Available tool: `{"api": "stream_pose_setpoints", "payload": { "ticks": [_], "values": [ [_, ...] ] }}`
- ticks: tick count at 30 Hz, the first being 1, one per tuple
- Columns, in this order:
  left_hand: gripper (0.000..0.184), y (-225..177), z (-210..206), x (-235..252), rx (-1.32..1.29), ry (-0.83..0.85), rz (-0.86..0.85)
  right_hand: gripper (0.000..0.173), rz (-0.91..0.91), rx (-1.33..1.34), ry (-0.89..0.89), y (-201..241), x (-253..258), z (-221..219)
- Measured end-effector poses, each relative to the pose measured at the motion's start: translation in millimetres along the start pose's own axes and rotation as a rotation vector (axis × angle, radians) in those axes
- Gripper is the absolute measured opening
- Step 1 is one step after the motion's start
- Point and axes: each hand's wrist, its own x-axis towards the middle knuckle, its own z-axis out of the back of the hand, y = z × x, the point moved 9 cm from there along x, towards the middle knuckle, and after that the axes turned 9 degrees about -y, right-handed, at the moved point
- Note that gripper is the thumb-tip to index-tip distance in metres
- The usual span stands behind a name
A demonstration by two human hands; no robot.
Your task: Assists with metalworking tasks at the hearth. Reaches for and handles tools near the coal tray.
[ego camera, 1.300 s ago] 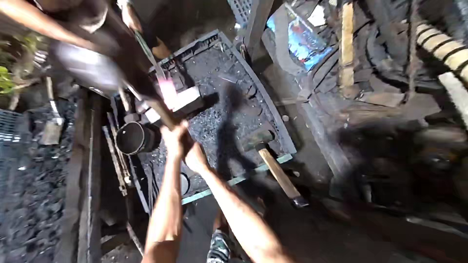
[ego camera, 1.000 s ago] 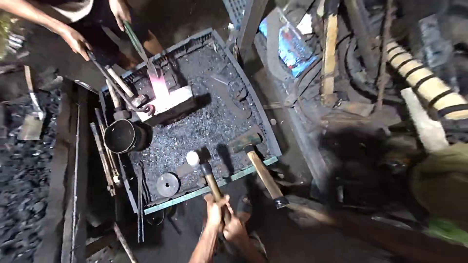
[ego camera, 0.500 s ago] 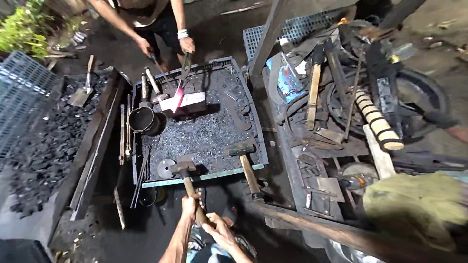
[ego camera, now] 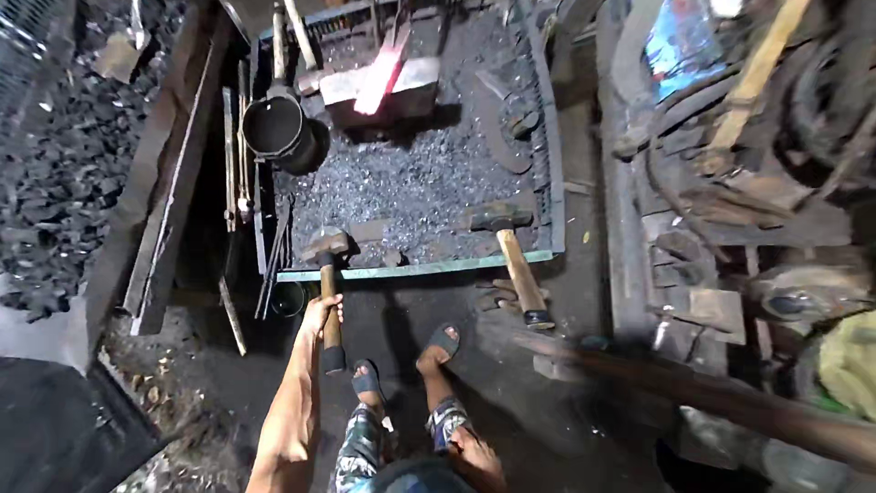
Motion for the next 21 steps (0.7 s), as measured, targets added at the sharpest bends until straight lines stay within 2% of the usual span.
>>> {"api": "stream_pose_setpoints", "payload": {
  "ticks": [2,4,9,11,16,21],
  "values": [
    [0.048,3,17,-2,0.114,-0.037,-0.036,0.047,-0.014,-0.052,-0.081,13,4,-17],
    [0.057,10,35,1,0.239,-0.065,-0.043,0.047,-0.041,-0.141,-0.100,26,7,-35],
    [0.048,24,47,11,0.327,0.014,-0.064,0.046,-0.139,-0.257,-0.102,35,10,-81],
    [0.048,24,46,12,0.318,0.035,-0.093,0.046,-0.156,-0.255,-0.135,35,6,-88],
    [0.049,23,48,14,0.307,0.050,-0.163,0.041,-0.133,-0.236,-0.359,29,-7,-99],
    [0.051,18,48,6,0.291,0.035,-0.225,0.043,-0.092,-0.237,-0.412,27,-19,-107]
  ]
}}
